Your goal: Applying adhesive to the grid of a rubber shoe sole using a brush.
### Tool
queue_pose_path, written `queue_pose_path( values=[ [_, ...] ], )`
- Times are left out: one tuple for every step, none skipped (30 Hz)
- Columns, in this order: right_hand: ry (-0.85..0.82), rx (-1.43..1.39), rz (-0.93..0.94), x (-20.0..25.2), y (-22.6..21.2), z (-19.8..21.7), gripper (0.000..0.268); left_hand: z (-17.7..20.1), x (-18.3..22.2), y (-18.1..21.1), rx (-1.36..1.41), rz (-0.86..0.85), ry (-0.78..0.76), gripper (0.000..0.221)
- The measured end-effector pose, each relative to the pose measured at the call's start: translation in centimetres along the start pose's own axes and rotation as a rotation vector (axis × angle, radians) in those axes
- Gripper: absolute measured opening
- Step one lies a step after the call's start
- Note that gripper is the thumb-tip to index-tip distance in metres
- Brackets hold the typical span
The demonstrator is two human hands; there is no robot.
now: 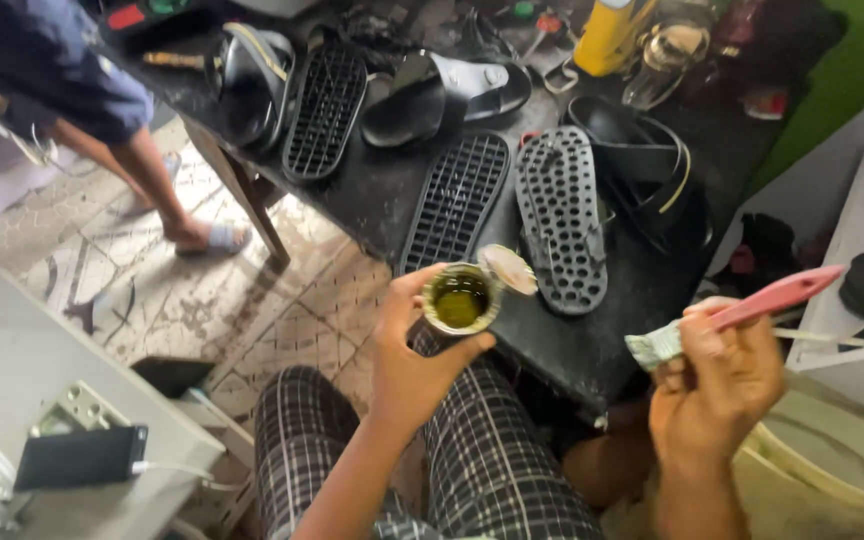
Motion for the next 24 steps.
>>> queue_pose_path(
  values=[
    [-0.046,0.031,0.041,-0.1,-1.0,-0.3,0.008,-0.4,0.5,0.8,-0.202,-0.054,-0.033,0.072],
    [-0.052,0.037,0.029,-0.1,-2.1,-1.2,0.008,-0.5,1.1,0.9,-0.205,-0.042,-0.026,0.072],
    [-0.1,0.035,0.012,0.0,-3.2,-2.4,0.012,-0.6,1.7,1.3,-0.254,-0.075,-0.029,0.073],
    [-0.145,0.029,-0.002,0.0,-4.3,-3.7,0.017,-0.8,2.1,1.7,-0.304,-0.11,-0.036,0.074],
    [-0.148,0.032,-0.012,0.5,-4.7,-4.2,0.017,-0.8,2.7,1.8,-0.307,-0.101,-0.032,0.074],
    [-0.182,0.116,0.039,0.8,-5.6,-5.0,0.01,-1.1,2.9,2.1,-0.299,-0.131,-0.042,0.074],
    [-0.217,0.2,0.09,1.2,-6.4,-5.8,0.007,-1.4,3.2,2.4,-0.29,-0.161,-0.052,0.075],
    [-0.22,0.201,0.089,1.5,-6.6,-6.3,0.007,-1.4,3.4,2.5,-0.29,-0.161,-0.049,0.075],
    [-0.287,0.28,0.152,1.9,-7.2,-7.3,0.011,-1.6,3.6,2.7,-0.285,-0.187,-0.059,0.074],
    [-0.353,0.36,0.211,2.5,-7.7,-8.3,0.017,-1.8,4.0,3.0,-0.281,-0.211,-0.071,0.074],
    [-0.355,0.361,0.208,2.5,-7.4,-8.0,0.017,-1.9,4.1,3.1,-0.282,-0.207,-0.069,0.074],
    [-0.44,0.444,0.191,2.6,-6.7,-8.2,0.011,-2.0,4.1,3.2,-0.282,-0.218,-0.075,0.073],
    [-0.525,0.527,0.174,2.7,-6.0,-8.4,0.007,-2.2,4.1,3.3,-0.281,-0.23,-0.08,0.073],
    [-0.525,0.528,0.175,2.7,-6.3,-9.2,0.007,-2.2,4.1,3.5,-0.28,-0.229,-0.08,0.073],
    [-0.587,0.58,0.226,3.0,-6.6,-10.3,0.006,-2.3,4.0,3.7,-0.275,-0.24,-0.083,0.073],
    [-0.651,0.63,0.277,3.3,-6.9,-11.5,0.006,-2.4,4.0,4.0,-0.271,-0.25,-0.084,0.073],
    [-0.653,0.631,0.276,3.4,-6.6,-11.1,0.006,-2.4,4.1,4.1,-0.271,-0.248,-0.082,0.073],
    [-0.624,0.716,0.282,3.4,-6.1,-10.6,0.007,-2.5,4.1,4.3,-0.263,-0.255,-0.096,0.073],
    [-0.595,0.801,0.287,3.4,-5.7,-10.1,0.008,-2.6,4.2,4.4,-0.254,-0.262,-0.111,0.072],
    [-0.595,0.799,0.284,3.5,-5.4,-10.0,0.008,-2.6,4.3,4.4,-0.258,-0.261,-0.112,0.072],
    [-0.596,0.796,0.277,3.5,-5.1,-9.9,0.011,-2.6,4.3,4.5,-0.264,-0.275,-0.114,0.072],
    [-0.595,0.794,0.27,3.6,-4.8,-9.7,0.014,-2.7,4.4,4.6,-0.268,-0.289,-0.118,0.071],
    [-0.592,0.793,0.268,3.6,-4.7,-9.8,0.014,-2.7,4.5,4.5,-0.27,-0.287,-0.121,0.071],
    [-0.615,0.79,0.307,3.8,-4.7,-10.1,0.013,-2.7,4.6,4.5,-0.275,-0.292,-0.122,0.069]
  ],
)
Point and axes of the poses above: each hand's wrist, its own x-axis away from the middle knuckle, its own z-axis out of the back of the hand, y = z × x, the point moved 7 cm from there along -x, towards the middle knuckle, and after that the axes turned 1 degree about -z, right-handed, at the moved point
